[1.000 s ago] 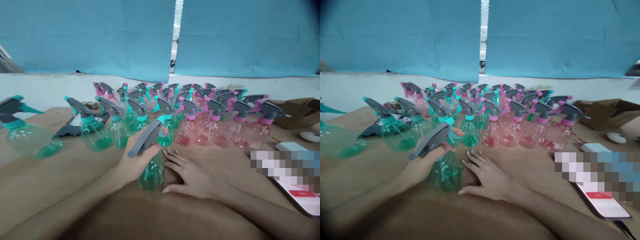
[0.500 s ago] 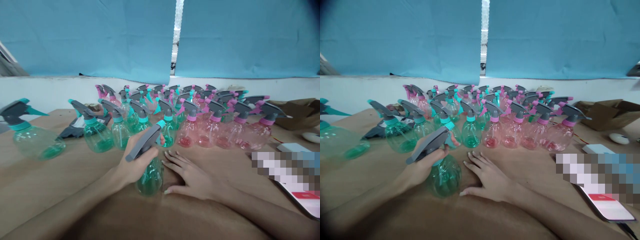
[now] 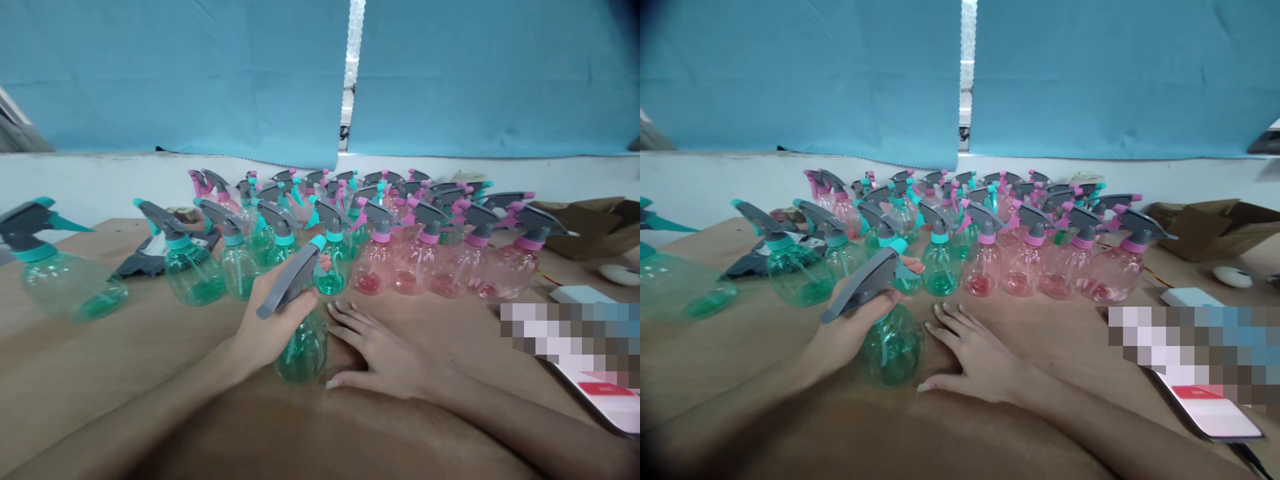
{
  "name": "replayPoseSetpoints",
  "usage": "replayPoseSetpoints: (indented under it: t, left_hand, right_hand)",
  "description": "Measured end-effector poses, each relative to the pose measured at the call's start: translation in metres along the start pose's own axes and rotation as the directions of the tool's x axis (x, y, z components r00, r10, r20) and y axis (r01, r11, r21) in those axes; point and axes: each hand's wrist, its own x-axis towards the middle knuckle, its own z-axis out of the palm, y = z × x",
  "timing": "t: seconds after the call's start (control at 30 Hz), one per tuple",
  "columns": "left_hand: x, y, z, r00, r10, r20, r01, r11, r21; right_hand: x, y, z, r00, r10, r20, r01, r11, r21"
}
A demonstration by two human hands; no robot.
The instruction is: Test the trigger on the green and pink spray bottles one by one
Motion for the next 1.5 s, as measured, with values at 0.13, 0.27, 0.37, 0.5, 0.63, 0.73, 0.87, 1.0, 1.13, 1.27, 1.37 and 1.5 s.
replayPoseSetpoints:
  t: [0.13,0.27,0.37,0.5,0.63,0.73,0.87,1.0,1.13,1.27,1.37,1.5]
  left_hand:
    - [0.0003,-0.0002,-0.0001,1.0,-0.002,0.008,0.002,1.0,-0.018]
    - [0.0004,0.0004,0.0002,1.0,-0.008,0.013,0.008,1.0,-0.026]
    - [0.0005,0.0012,0.0008,0.999,-0.027,0.018,0.027,1.0,-0.015]
    - [0.0005,0.0018,0.0008,1.0,-0.005,0.017,0.007,0.998,-0.062]
    - [0.0006,0.0017,0.0003,1.0,0.002,0.021,0.0,0.997,-0.075]
    - [0.0009,0.0015,0.0004,1.0,0.023,0.002,-0.023,0.998,-0.06]
    - [0.0008,0.0002,0.0007,1.0,0.013,-0.007,-0.014,1.0,-0.024]
    - [0.0002,-0.0015,0.0007,1.0,0.008,-0.006,-0.007,1.0,0.028]
    - [-0.0001,-0.0007,0.001,1.0,0.015,-0.01,-0.014,0.999,0.052]
    - [0.0,-0.0001,-0.0007,1.0,0.003,0.017,-0.003,0.999,0.05]
    - [0.0004,-0.0016,-0.0036,0.998,-0.007,0.055,0.005,0.999,0.036]
    - [0.0013,-0.0041,-0.0072,0.998,0.025,0.061,-0.027,0.999,0.038]
  right_hand:
    - [0.0005,-0.0009,-0.0011,1.0,-0.002,0.011,0.002,1.0,-0.013]
    - [0.0003,-0.0025,-0.0029,1.0,0.003,0.012,-0.003,1.0,-0.007]
    - [0.0002,-0.0033,-0.0041,1.0,0.002,0.011,-0.002,1.0,-0.003]
    - [0.0004,-0.0033,-0.0041,1.0,0.006,0.021,-0.005,1.0,-0.013]
    - [0.0008,-0.0015,-0.0013,1.0,-0.004,0.01,0.004,1.0,-0.02]
    - [0.0009,0.0006,0.0013,1.0,-0.013,0.003,0.013,1.0,-0.02]
    - [0.0007,0.002,0.0023,1.0,-0.015,-0.004,0.015,1.0,-0.017]
    - [0.0007,0.0016,0.0014,1.0,-0.022,0.005,0.022,1.0,-0.019]
    - [0.0006,0.0008,0.0009,1.0,-0.018,0.013,0.018,1.0,-0.017]
    - [0.0005,0.0005,0.0004,1.0,-0.011,0.018,0.011,1.0,-0.015]
    - [0.0003,0.0005,0.0001,1.0,-0.01,0.012,0.01,1.0,-0.002]
    - [-0.0003,0.001,0.0008,1.0,-0.016,0.006,0.016,1.0,-0.007]
